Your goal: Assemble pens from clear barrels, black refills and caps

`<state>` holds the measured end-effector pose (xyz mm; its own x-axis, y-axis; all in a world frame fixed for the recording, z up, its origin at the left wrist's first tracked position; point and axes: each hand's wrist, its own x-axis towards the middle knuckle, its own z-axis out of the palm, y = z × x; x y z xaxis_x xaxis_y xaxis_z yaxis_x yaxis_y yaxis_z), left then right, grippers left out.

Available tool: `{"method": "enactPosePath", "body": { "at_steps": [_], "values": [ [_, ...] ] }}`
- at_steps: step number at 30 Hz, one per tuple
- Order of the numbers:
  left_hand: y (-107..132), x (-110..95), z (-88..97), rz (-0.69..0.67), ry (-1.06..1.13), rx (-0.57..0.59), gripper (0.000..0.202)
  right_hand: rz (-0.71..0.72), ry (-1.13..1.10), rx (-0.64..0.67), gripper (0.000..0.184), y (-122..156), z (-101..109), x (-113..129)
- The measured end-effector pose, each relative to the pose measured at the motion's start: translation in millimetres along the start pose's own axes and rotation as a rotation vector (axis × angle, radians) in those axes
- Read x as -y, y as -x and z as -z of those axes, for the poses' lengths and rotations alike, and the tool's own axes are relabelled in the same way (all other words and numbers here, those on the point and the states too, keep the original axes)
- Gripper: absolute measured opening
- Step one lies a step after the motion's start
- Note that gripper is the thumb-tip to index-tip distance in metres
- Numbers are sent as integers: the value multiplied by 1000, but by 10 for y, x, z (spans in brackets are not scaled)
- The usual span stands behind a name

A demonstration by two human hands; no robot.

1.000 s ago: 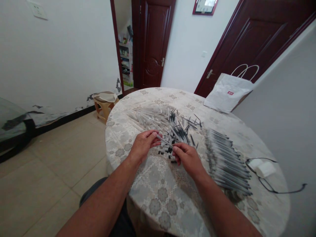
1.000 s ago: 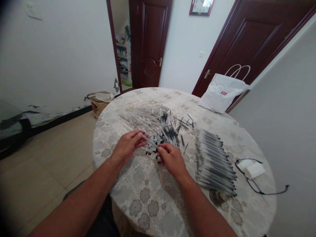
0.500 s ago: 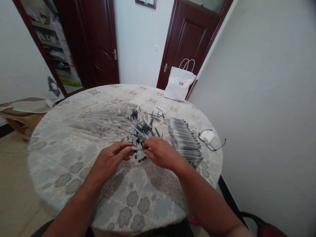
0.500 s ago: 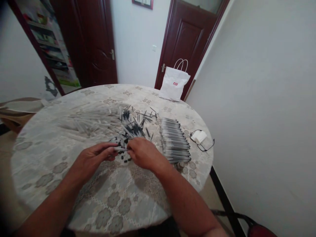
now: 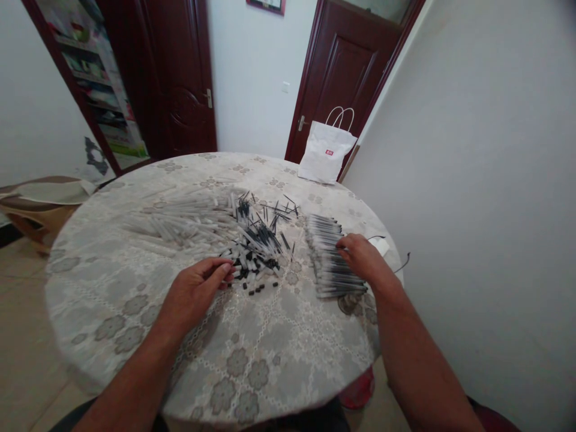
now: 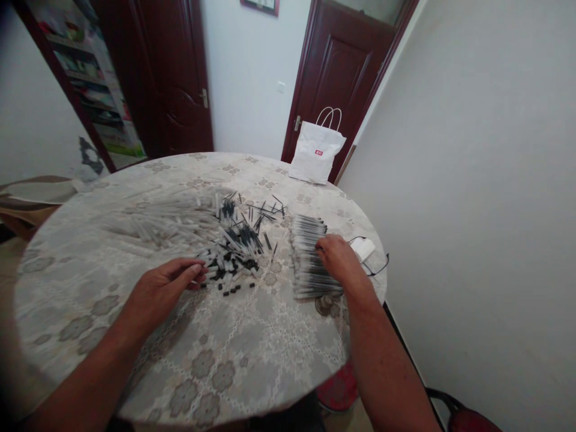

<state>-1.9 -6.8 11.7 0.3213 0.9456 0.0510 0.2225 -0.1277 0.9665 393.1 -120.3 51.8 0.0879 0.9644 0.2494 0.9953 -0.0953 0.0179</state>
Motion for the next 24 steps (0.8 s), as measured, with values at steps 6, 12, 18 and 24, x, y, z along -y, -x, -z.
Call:
{"method": "enactPosePath", "body": {
  "at_steps": [6,12,18,24],
  "values": [
    [-34,28,11,2,-5,-34,40,-11,-11,-23,22,55,-157,-40],
    [-25,5,7,-12,-35,-37,38,-33,-15,-30,22,55,-224,-63],
    [-7,19,50,-23,-6,-69,37,-70,-19,-49,25,57,-236,-58],
    [-21,59,63,-48,-23,-82,36,16,-65,-115,24,4,-69,355]
  ]
}}
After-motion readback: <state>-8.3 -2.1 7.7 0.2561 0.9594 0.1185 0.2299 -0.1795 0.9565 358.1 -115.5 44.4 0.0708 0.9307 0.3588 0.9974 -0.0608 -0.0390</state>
